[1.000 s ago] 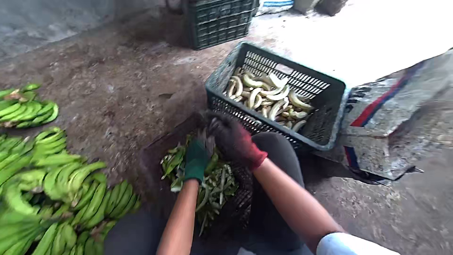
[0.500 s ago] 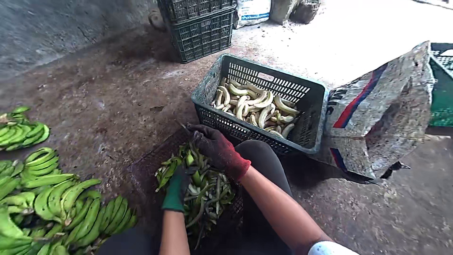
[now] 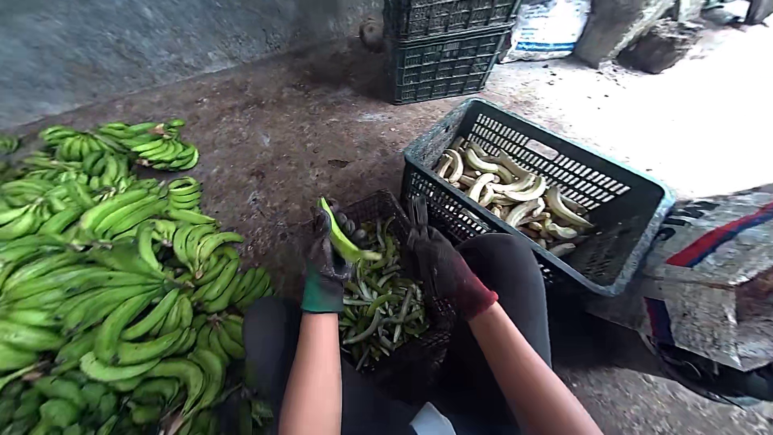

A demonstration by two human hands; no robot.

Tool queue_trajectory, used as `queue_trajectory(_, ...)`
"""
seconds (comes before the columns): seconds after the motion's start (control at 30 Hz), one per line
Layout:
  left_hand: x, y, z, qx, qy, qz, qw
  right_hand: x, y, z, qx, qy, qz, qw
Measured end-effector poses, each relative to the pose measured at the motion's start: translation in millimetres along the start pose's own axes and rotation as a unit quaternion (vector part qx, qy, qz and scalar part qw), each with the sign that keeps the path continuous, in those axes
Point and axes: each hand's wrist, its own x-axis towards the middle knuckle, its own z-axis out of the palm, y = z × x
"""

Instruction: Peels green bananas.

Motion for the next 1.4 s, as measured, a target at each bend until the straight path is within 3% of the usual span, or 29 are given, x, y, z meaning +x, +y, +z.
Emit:
queue_trajectory(0.07, -2.2, 12.2, 2.8, 0.157, 0.075, 0.138, 0.975, -8.2, 19.3, 16.5, -0.007, 0.009, 0.033, 0.999)
queue_trajectory(0.13, -4.0, 22.1, 1.2, 0.274, 0.114, 0.207, 0.932, -8.9, 17.4, 29.4, -0.094, 0.020, -0.009, 0.995)
queue_trajectory(0.2, -10.6, 25.3, -0.2, 0.326, 0.126, 0.220, 0.911, -10.3, -8.7, 43.9, -0.196, 0.078, -0.151, 0.966)
queue_trajectory(0.3, -23.0, 23.9, 5.9, 0.368, 0.133, 0.197, 0.899, -18.3, -48.5, 71.7, -0.280, 0.195, -0.378, 0.861)
queue_trajectory(0.33, -22.9, 19.7, 4.5, 0.373, 0.130, 0.204, 0.896, -21.1, -46.5, 79.4, -0.304, 0.198, -0.388, 0.847)
queue_trajectory(0.37, -21.9, 17.0, 3.8, 0.379, 0.123, 0.213, 0.892, -22.8, -33.5, 85.3, -0.338, 0.167, -0.332, 0.865)
queue_trajectory(0.4, -22.7, 16.2, 4.4, 0.378, 0.117, 0.218, 0.892, -23.6, -15.1, 86.4, -0.370, 0.078, -0.197, 0.905)
queue_trajectory(0.43, -25.4, 17.9, 9.0, 0.358, 0.112, 0.222, 0.900, -18.7, 10.5, 80.8, -0.398, -0.046, -0.039, 0.916)
queue_trajectory(0.47, -27.7, 22.4, 13.7, 0.328, 0.101, 0.228, 0.911, -13.5, 42.8, 73.3, -0.397, -0.155, 0.081, 0.901)
queue_trajectory(0.5, -28.4, 34.4, 19.1, 0.299, 0.086, 0.230, 0.922, -10.7, 69.0, 71.3, -0.369, -0.213, 0.138, 0.894)
queue_trajectory(0.53, -25.0, 51.7, 25.2, 0.283, 0.072, 0.216, 0.932, -6.3, 73.7, 71.5, -0.327, -0.224, 0.143, 0.907)
queue_trajectory(0.6, -20.0, 63.4, 13.7, 0.275, 0.103, 0.131, 0.947, -7.0, 56.6, 68.4, -0.226, -0.153, 0.055, 0.960)
queue_trajectory(0.67, -18.2, 57.6, -14.9, 0.272, 0.146, 0.061, 0.949, 4.1, 39.8, 69.3, -0.161, -0.093, -0.094, 0.978)
queue_trajectory(0.73, -9.4, 61.0, -20.5, 0.282, 0.139, 0.006, 0.949, 21.5, 31.7, 69.2, -0.224, -0.076, -0.239, 0.942)
queue_trajectory(0.8, -10.0, 56.2, -21.9, 0.285, 0.102, -0.036, 0.952, 25.0, 30.5, 71.4, -0.358, -0.055, -0.297, 0.883)
queue_trajectory(0.93, -16.9, 39.4, -15.6, 0.366, 0.153, -0.051, 0.917, 49.3, 16.3, 84.8, -0.467, 0.123, -0.253, 0.838)
queue_trajectory(1.03, -16.8, 33.1, -17.7, 0.332, 0.178, -0.051, 0.925, 74.9, 11.6, 75.8, -0.415, 0.227, -0.202, 0.858)
queue_trajectory(1.07, -13.7, 33.3, -21.5, 0.292, 0.177, -0.045, 0.939, 73.7, 9.8, 70.2, -0.371, 0.209, -0.186, 0.886)
queue_trajectory(1.13, -9.8, 42.9, -30.3, 0.272, 0.156, -0.028, 0.949, 54.1, 11.7, 68.4, -0.298, 0.089, -0.196, 0.930)
queue_trajectory(1.2, -15.4, 50.6, -32.2, 0.280, 0.136, -0.024, 0.950, 27.6, 31.2, 78.9, -0.265, -0.018, -0.232, 0.936)
queue_trajectory(1.23, -17.8, 51.0, -31.3, 0.283, 0.117, -0.024, 0.952, 20.6, 36.4, 85.4, -0.289, -0.020, -0.252, 0.923)
queue_trajectory(1.3, -19.9, 42.0, -31.4, 0.298, 0.089, -0.024, 0.950, 31.4, 28.6, 87.5, -0.402, 0.077, -0.270, 0.871)
queue_trajectory(1.4, -23.5, 33.8, -32.7, 0.330, 0.122, -0.051, 0.935, 68.2, 19.0, 77.2, -0.461, 0.189, -0.262, 0.827)
